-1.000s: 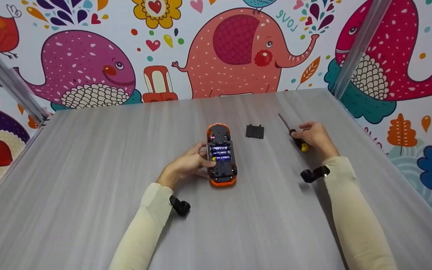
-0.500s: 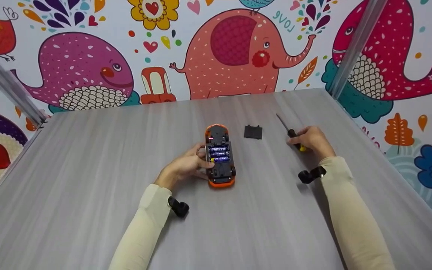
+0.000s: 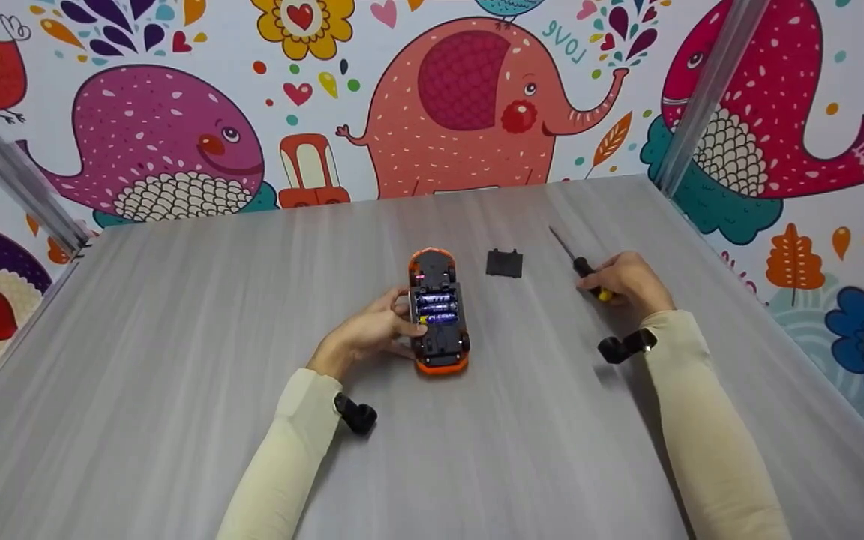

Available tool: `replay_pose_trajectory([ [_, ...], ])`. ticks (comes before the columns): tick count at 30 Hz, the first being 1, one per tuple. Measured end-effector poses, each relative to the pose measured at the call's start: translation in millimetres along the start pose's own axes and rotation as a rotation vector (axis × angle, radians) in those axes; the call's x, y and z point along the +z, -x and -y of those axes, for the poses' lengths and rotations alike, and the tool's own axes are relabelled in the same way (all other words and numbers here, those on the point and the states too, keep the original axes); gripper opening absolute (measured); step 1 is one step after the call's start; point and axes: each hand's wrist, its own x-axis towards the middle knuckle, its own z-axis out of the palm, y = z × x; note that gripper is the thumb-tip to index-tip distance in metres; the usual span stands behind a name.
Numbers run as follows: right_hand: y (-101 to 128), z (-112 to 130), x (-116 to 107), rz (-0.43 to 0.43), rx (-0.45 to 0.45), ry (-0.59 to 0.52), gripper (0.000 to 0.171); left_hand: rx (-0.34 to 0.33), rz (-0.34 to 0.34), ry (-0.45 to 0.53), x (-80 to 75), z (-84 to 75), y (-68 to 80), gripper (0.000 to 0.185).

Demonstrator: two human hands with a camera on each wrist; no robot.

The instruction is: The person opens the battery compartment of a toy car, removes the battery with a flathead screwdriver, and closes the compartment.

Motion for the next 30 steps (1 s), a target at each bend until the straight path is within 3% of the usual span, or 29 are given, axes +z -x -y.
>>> replay_pose_trajectory([
  [7,-0.9,-2.9,-4.3,-0.033,-0.068,-0.061,0.055,-0.006,-0.001,0.002,1.2,-0.2,0.1,0.078],
  [13,3.1,-4.7,-12.3,-0.009,-0.121,-0.181,0.047,-0.023,-0.012,0.008,1.8,-1.3,-0.7,0.079],
  [30,12.9,6.2,-23.1,-0.145,-0.261,-0.632,0.062,-0.011,-0.002,-0.008,-0.3,-0.7,0.5,0.078],
])
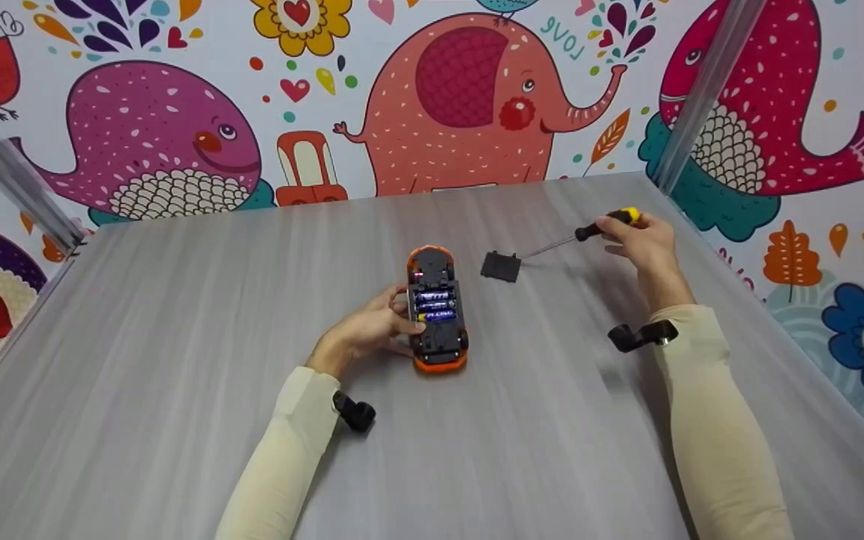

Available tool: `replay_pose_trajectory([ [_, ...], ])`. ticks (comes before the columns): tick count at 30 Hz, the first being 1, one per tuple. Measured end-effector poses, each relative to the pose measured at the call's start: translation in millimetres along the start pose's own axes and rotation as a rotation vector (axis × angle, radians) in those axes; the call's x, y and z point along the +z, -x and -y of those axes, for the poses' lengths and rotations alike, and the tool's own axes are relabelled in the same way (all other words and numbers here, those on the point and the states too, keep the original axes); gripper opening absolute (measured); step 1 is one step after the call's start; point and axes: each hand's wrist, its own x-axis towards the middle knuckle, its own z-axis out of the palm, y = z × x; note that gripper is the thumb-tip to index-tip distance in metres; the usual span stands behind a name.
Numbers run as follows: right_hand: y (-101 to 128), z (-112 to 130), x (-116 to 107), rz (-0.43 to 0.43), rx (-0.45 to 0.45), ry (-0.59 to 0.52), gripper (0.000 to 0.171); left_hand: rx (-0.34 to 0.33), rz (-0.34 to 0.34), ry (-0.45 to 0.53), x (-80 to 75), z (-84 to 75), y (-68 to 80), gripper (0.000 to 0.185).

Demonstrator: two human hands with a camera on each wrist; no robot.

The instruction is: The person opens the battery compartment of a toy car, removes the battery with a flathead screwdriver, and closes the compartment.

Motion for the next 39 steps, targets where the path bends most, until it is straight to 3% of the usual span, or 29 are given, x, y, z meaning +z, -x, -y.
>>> replay_pose_trajectory([
  [8,6.8,8.3,1.2,-0.039,-0.056,-0.124,0.068,0.005,0.000,0.012,-0.3,0.1,0.4,0.078],
  [25,33.1,30.5,17.3,0.135,-0.276,-0.475,0.062,0.009,-0.007,0.005,-1.0,0.7,2.2,0.080],
  [32,42.4,33.8,28.8,0.190,-0.346,-0.497,0.060,0.009,-0.011,0.011,0.3,1.3,0.4,0.079],
  [39,48.9,31.9,44.8,0.230,-0.416,-0.442,0.056,0.010,-0.024,0.017,1.7,0.7,-0.8,0.079],
])
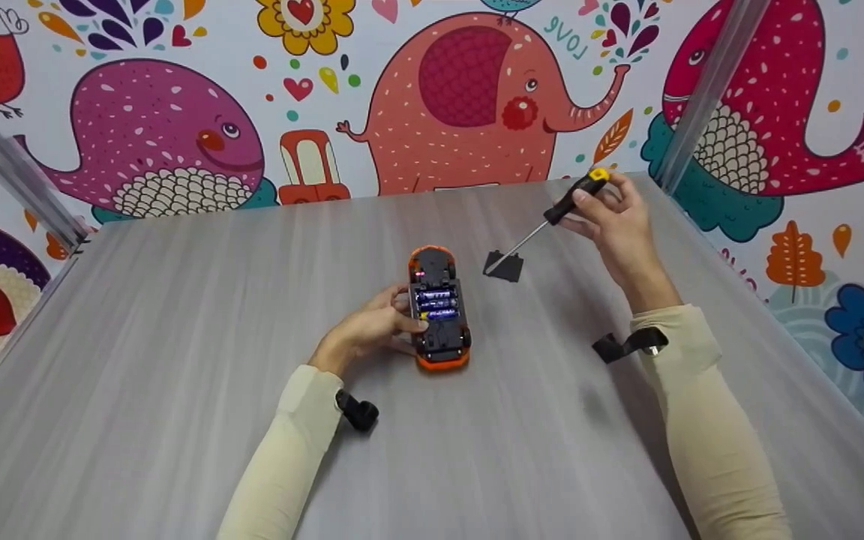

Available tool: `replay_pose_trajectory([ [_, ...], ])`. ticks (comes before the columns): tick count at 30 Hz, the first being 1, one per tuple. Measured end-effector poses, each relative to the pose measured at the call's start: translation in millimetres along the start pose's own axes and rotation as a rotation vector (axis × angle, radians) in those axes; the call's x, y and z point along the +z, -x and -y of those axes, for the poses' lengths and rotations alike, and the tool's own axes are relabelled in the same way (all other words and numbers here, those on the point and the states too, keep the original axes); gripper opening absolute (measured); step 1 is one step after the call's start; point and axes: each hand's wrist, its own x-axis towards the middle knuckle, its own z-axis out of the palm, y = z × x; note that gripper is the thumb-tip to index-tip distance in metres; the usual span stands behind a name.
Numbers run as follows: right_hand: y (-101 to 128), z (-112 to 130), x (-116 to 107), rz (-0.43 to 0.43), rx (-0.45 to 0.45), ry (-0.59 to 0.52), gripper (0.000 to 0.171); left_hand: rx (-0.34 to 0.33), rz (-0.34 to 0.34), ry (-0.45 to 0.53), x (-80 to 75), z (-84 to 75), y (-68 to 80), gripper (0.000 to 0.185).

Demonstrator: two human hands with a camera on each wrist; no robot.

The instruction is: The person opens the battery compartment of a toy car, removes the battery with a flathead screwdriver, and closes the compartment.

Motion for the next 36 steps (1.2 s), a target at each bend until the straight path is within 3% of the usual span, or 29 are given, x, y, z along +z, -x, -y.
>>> replay_pose_trajectory([
  [10,2.6,-8.0,18.7,0.039,-0.085,0.047,0.040,0.014,-0.007,0.007,-0.7,2.1,-1.5,0.078],
  [26,11.2,-17.7,30.3,0.061,-0.086,0.206,0.044,-0.003,-0.018,0.011,1.5,-0.5,-1.7,0.082],
  [36,14.1,-13.4,33.2,0.063,-0.093,0.197,0.043,0.008,-0.031,-0.001,2.3,-2.2,-0.2,0.082],
])
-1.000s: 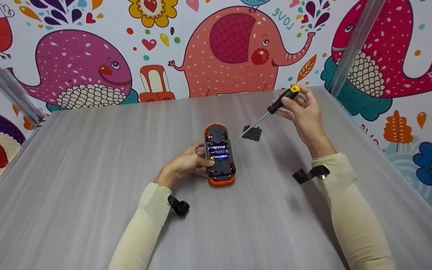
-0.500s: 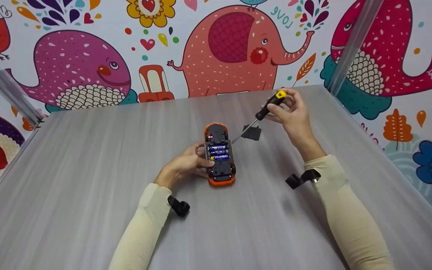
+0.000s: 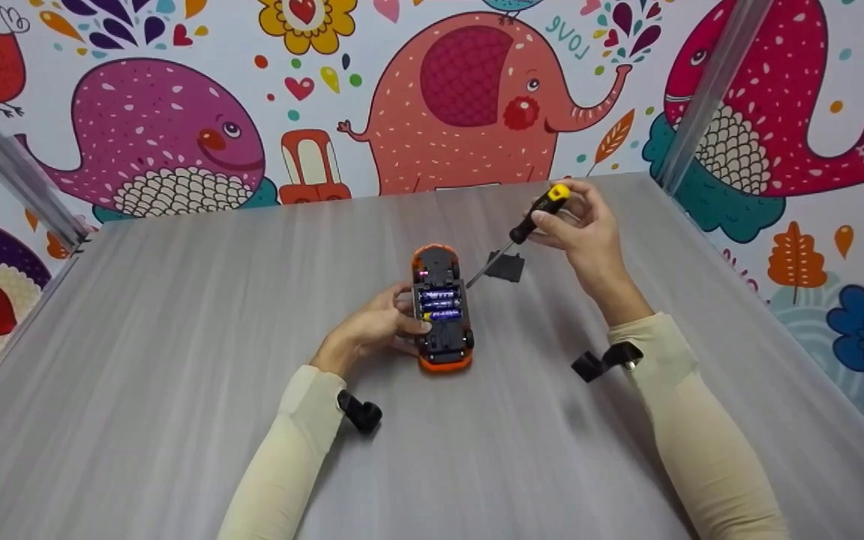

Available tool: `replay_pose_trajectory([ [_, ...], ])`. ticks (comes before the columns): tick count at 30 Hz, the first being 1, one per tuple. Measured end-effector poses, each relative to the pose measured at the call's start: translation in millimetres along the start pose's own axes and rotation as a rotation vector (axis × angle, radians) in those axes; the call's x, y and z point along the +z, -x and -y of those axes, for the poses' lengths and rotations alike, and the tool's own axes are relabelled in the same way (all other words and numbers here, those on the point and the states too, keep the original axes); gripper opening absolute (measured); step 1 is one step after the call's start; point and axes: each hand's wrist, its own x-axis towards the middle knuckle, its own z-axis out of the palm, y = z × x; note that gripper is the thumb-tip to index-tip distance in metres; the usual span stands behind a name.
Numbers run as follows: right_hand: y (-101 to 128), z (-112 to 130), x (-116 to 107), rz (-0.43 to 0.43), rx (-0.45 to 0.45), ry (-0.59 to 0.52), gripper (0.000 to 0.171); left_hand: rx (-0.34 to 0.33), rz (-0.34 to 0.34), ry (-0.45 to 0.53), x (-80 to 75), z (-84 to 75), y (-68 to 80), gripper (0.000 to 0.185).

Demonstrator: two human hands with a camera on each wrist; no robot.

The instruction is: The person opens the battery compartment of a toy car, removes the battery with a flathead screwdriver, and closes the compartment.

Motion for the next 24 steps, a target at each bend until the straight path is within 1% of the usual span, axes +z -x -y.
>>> replay_pose_trajectory([
  [5,0.0,0.4,0.1,-0.010,-0.011,-0.027,0.041,0.007,-0.010,-0.020,0.3,-0.2,0.6,0.081],
  [10,-0.1,-0.7,1.5,-0.004,-0.031,-0.041,0.043,-0.007,-0.011,-0.019,0.5,-0.9,0.7,0.083],
  [17,0.6,-1.5,2.7,0.000,-0.027,-0.011,0.043,-0.008,-0.011,-0.025,0.2,-0.5,-0.3,0.082],
  [24,1.5,-4.4,3.9,0.000,-0.017,0.027,0.043,-0.002,0.000,-0.009,-1.1,2.2,-2.5,0.081],
])
